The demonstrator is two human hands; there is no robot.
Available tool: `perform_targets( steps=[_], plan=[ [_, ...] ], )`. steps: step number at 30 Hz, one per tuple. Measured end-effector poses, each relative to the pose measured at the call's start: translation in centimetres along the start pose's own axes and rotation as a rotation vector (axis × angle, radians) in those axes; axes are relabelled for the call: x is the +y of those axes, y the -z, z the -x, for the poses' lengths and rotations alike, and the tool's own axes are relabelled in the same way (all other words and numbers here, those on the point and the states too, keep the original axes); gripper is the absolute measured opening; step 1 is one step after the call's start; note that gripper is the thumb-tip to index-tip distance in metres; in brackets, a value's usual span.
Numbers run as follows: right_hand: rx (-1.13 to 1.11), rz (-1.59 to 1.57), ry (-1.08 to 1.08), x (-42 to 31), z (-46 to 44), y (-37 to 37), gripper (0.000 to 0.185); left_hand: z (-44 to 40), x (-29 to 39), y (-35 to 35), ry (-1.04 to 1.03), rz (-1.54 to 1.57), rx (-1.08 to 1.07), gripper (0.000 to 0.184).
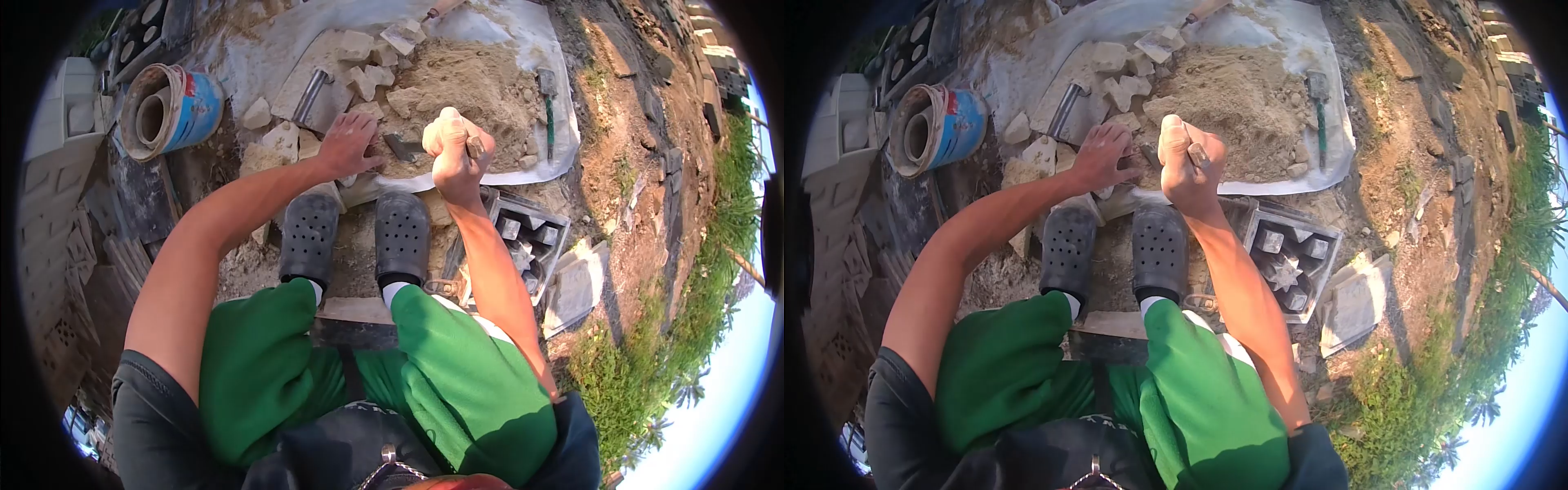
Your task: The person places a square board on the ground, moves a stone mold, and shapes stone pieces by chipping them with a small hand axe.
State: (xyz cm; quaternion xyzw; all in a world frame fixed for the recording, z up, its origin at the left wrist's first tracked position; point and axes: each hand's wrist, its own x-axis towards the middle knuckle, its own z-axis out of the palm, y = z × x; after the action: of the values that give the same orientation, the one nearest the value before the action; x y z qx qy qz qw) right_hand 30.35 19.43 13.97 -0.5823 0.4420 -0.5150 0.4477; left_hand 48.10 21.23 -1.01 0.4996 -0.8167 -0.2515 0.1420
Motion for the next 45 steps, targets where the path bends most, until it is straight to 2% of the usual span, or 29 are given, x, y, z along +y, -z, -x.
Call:
perform_targets(
  steps=[1, 4, 5, 6, 8, 10, 12, 14, 19, 22, 24, 27, 28, 30, 31, 33, 34, 36, 37, 39, 40, 42, 43, 45],
  plan=[
    [0.015, -0.069, -0.076, 0.5, -0.2, 0.2, 0.043, -0.2, 0.0, 0.1, 0.008, -0.002, 0.013, 0.045],
    [0.007, -0.048, -0.110, -1.8, -1.7, 1.0, 0.043, 0.0, -0.2, 0.3, -0.021, -0.015, 0.008, 0.046],
    [0.022, 0.014, -0.081, -4.0, -2.1, 0.9, 0.042, 0.0, -0.1, 0.1, -0.021, -0.003, 0.007, 0.046],
    [-0.024, 0.094, 0.050, -5.7, -2.5, 1.3, 0.040, 0.0, -0.2, 0.0, -0.022, 0.009, 0.008, 0.046],
    [0.005, -0.051, 0.030, -8.4, -2.6, 1.2, 0.038, 0.2, -0.4, -0.2, -0.034, 0.025, 0.023, 0.046],
    [0.019, -0.101, 0.004, -7.8, -2.1, 0.8, 0.038, 0.2, -0.5, -0.2, -0.050, 0.036, 0.036, 0.047],
    [0.052, -0.058, -0.081, -3.6, -0.6, -0.2, 0.041, 0.4, -0.4, -0.2, -0.053, 0.043, 0.035, 0.048],
    [-0.023, 0.003, -0.026, 0.6, 0.8, -0.3, 0.041, 0.6, -0.5, -0.1, -0.071, 0.022, 0.034, 0.049],
    [-0.040, -0.075, -0.119, -3.3, -1.3, 1.1, 0.039, 0.5, -0.2, 0.3, -0.080, 0.022, 0.024, 0.048],
    [-0.039, -0.140, -0.027, -7.4, -1.8, 1.6, 0.038, 0.3, -0.3, 0.1, -0.060, 0.016, 0.011, 0.046],
    [-0.052, -0.142, -0.046, -6.9, -1.4, 1.8, 0.038, 0.4, -0.5, 0.0, -0.125, 0.003, 0.047, 0.045],
    [-0.074, 0.045, 0.019, 1.5, 0.9, 2.1, 0.040, 0.5, -0.5, 0.2, -0.184, 0.003, 0.057, 0.042],
    [-0.043, -0.051, -0.084, 0.9, 0.8, 1.9, 0.039, 0.4, -0.5, 0.2, -0.188, 0.004, 0.059, 0.042],
    [-0.056, -0.104, -0.152, 0.0, 0.2, 2.1, 0.039, 0.6, -0.7, 0.2, -0.436, -0.093, 0.052, 0.036],
    [-0.059, -0.092, -0.156, -1.1, 0.0, 2.3, 0.039, 0.8, -1.0, -0.4, -0.448, -0.093, 0.040, 0.036],
    [-0.099, -0.058, -0.083, -3.5, -1.0, 3.3, 0.040, 0.8, -1.3, -1.3, -0.543, -0.098, -0.178, 0.033],
    [-0.074, -0.109, -0.081, -4.6, -1.1, 3.5, 0.041, 0.9, -0.5, -0.9, -0.545, -0.097, -0.180, 0.033],
    [-0.044, -0.082, -0.091, -5.8, -1.2, 4.0, 0.043, 2.1, 2.0, -0.3, -0.040, 0.141, -0.299, 0.037],
    [-0.055, -0.013, -0.062, -5.5, -1.1, 4.0, 0.043, 2.3, 2.8, 0.1, -0.050, 0.122, -0.304, 0.037],
    [-0.109, 0.038, -0.082, -2.5, -0.1, 4.4, 0.045, 2.4, 4.2, 0.9, 0.304, 0.350, -0.394, 0.047],
    [-0.087, 0.031, -0.079, -1.6, 0.1, 4.4, 0.045, 2.5, 4.5, 1.4, 0.242, 0.349, -0.376, 0.053],
    [-0.088, 0.126, -0.045, -0.7, 0.1, 4.2, 0.046, 1.8, 5.2, 1.9, 0.247, 0.321, -0.403, 0.062],
    [-0.067, 0.067, -0.067, -0.9, -0.1, 4.6, 0.045, 1.1, 5.7, 2.0, 0.245, 0.309, -0.414, 0.062],
    [0.037, -0.065, -0.083, -0.8, -0.4, 6.0, 0.044, -1.5, 7.4, 1.3, 0.699, 0.337, -0.610, 0.084]
  ],
)
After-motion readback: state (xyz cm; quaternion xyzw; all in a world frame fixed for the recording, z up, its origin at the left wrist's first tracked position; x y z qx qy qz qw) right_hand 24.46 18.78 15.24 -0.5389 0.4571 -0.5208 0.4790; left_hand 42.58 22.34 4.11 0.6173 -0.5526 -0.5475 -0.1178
